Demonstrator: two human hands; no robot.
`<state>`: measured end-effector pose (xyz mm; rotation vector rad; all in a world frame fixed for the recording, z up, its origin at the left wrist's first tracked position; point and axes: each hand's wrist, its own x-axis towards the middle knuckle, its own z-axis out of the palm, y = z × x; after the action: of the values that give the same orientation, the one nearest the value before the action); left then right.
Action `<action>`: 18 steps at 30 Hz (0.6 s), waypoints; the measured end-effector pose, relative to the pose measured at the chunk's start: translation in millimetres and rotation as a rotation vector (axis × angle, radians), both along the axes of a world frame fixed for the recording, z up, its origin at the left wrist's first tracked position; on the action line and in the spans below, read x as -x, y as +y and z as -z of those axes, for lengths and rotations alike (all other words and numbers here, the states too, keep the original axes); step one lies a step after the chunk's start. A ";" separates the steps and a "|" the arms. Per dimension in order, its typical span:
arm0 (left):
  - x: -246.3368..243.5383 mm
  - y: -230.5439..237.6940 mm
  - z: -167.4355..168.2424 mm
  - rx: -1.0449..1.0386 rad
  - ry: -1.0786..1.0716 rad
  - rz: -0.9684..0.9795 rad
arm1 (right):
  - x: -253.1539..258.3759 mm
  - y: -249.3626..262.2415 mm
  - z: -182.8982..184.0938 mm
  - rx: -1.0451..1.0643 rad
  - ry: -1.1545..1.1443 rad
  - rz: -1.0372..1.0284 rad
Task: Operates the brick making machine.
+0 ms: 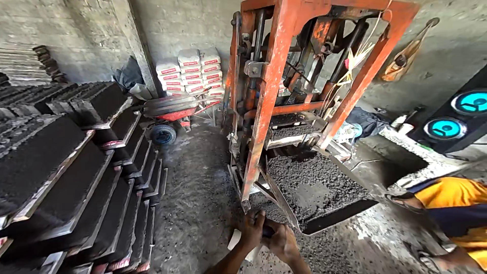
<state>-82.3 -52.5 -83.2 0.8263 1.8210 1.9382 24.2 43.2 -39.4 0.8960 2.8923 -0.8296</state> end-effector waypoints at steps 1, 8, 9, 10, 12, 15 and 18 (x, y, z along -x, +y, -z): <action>5.5 0.9 -0.6 0.017 0.012 0.024 | 3.6 1.0 -0.6 0.001 0.003 0.015; 56.7 -3.3 0.0 0.060 -0.014 0.186 | 42.5 -5.2 -5.5 0.009 -0.015 0.080; 65.6 -5.7 0.9 0.045 -0.022 0.204 | 51.0 -8.3 -7.2 0.017 -0.035 0.081; 74.8 -8.4 3.4 0.024 -0.025 0.222 | 59.6 -11.3 -7.6 0.017 -0.052 0.081; 94.3 -13.8 9.0 -0.012 -0.038 0.238 | 78.7 -18.1 -6.2 -0.007 -0.075 0.078; 119.9 -24.1 16.2 -0.034 -0.109 0.240 | 107.3 -32.8 -9.1 -0.040 -0.098 0.074; 144.4 -33.2 18.7 -0.065 -0.149 0.233 | 135.5 -46.2 -15.8 -0.043 -0.149 0.076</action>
<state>-226.7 -85.7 -101.9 0.8487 1.5123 1.8645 -111.3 -3.0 -23.5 1.0297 2.7732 -0.6760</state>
